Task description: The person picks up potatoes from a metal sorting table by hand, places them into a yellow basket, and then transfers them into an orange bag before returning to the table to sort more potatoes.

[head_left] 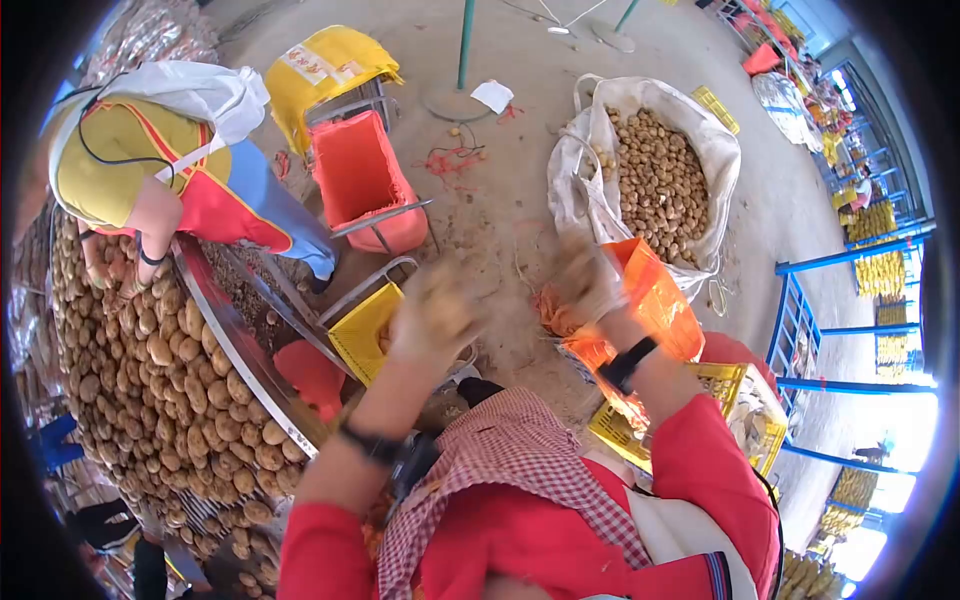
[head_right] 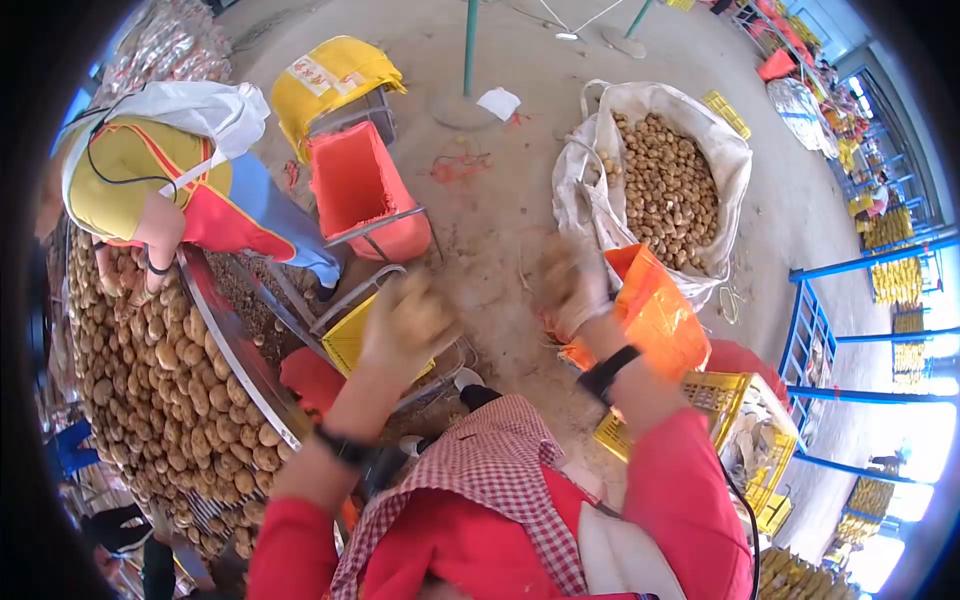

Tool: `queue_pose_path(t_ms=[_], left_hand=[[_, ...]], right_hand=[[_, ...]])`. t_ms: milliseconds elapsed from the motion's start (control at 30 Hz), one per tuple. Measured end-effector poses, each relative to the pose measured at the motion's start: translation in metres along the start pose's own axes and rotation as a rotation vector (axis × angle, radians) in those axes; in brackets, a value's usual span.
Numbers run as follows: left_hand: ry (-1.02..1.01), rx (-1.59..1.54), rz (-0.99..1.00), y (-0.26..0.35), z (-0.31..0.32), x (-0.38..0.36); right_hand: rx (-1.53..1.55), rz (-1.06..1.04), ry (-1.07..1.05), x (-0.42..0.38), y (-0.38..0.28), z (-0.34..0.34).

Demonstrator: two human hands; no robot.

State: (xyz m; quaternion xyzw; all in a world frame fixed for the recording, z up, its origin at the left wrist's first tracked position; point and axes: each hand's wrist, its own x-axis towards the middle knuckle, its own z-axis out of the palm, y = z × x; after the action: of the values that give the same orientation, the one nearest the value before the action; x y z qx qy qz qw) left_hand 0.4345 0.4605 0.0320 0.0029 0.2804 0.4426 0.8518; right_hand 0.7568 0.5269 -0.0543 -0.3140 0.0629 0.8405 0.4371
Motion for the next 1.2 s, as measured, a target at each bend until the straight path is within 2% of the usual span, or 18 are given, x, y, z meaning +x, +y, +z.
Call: queue_pose_path(t_ms=[67,167,267,300,333,367,400,433,567,667,700,767,833,900,967,1067,1133,1200], left_hand=[[-0.055,0.194,-0.003,-0.006,0.105,0.051],[-0.114,0.331,0.073,-0.008,0.220,0.078],[-0.187,0.488,0.221,-0.011,0.188,0.063],[-0.157,0.484,0.237,-0.018,0.157,0.070],[-0.073,0.682,0.439,-0.028,0.102,0.080],[0.055,0.885,0.642,-0.028,0.052,0.074],[0.183,0.882,0.680,-0.023,0.016,0.052],[0.336,1.019,0.812,-0.018,-0.015,0.027],[1.092,1.403,1.106,0.011,-0.108,-0.121],[1.539,1.343,1.083,0.009,-0.162,-0.233],[1.740,1.410,1.016,-0.005,-0.201,-0.261],[1.921,1.359,0.754,-0.041,-0.227,-0.309],[1.972,1.410,0.596,-0.088,-0.253,-0.339],[1.834,1.175,0.407,-0.149,-0.285,-0.359],[1.876,1.134,0.221,-0.171,-0.253,-0.380],[1.916,1.147,0.412,-0.223,-0.274,-0.400],[1.907,1.074,0.449,-0.221,-0.270,-0.408],[1.879,1.021,0.576,-0.216,-0.264,-0.416]], right_hand=[[0.036,-0.543,0.247,-0.015,-0.113,0.010],[-0.182,-0.940,0.638,-0.053,-0.183,0.015],[-0.494,-0.951,0.623,-0.062,-0.192,-0.073],[-0.676,-0.895,0.800,-0.065,-0.161,-0.079],[-0.668,-0.735,0.860,-0.056,-0.153,-0.126],[-0.665,-0.710,0.843,-0.057,-0.111,-0.135],[-0.641,-0.546,0.874,-0.046,-0.092,-0.185],[-0.660,-0.345,0.589,-0.031,-0.091,-0.264],[-0.632,-0.278,0.838,0.033,-0.008,-0.212],[-1.013,-0.439,0.486,0.092,0.015,-0.100],[-1.273,-0.512,0.398,0.090,0.044,-0.028],[-1.484,-0.602,0.207,0.117,0.083,0.056],[-1.915,-0.854,-0.091,0.126,0.145,0.139],[-1.624,-0.756,-0.449,0.115,0.246,0.202],[-1.670,-0.687,-0.759,0.082,0.342,0.245],[-1.825,-0.677,-1.172,0.058,0.464,0.253],[-1.794,-0.676,-1.481,0.060,0.541,0.235],[-2.134,-0.563,-1.538,0.050,0.603,0.225]])
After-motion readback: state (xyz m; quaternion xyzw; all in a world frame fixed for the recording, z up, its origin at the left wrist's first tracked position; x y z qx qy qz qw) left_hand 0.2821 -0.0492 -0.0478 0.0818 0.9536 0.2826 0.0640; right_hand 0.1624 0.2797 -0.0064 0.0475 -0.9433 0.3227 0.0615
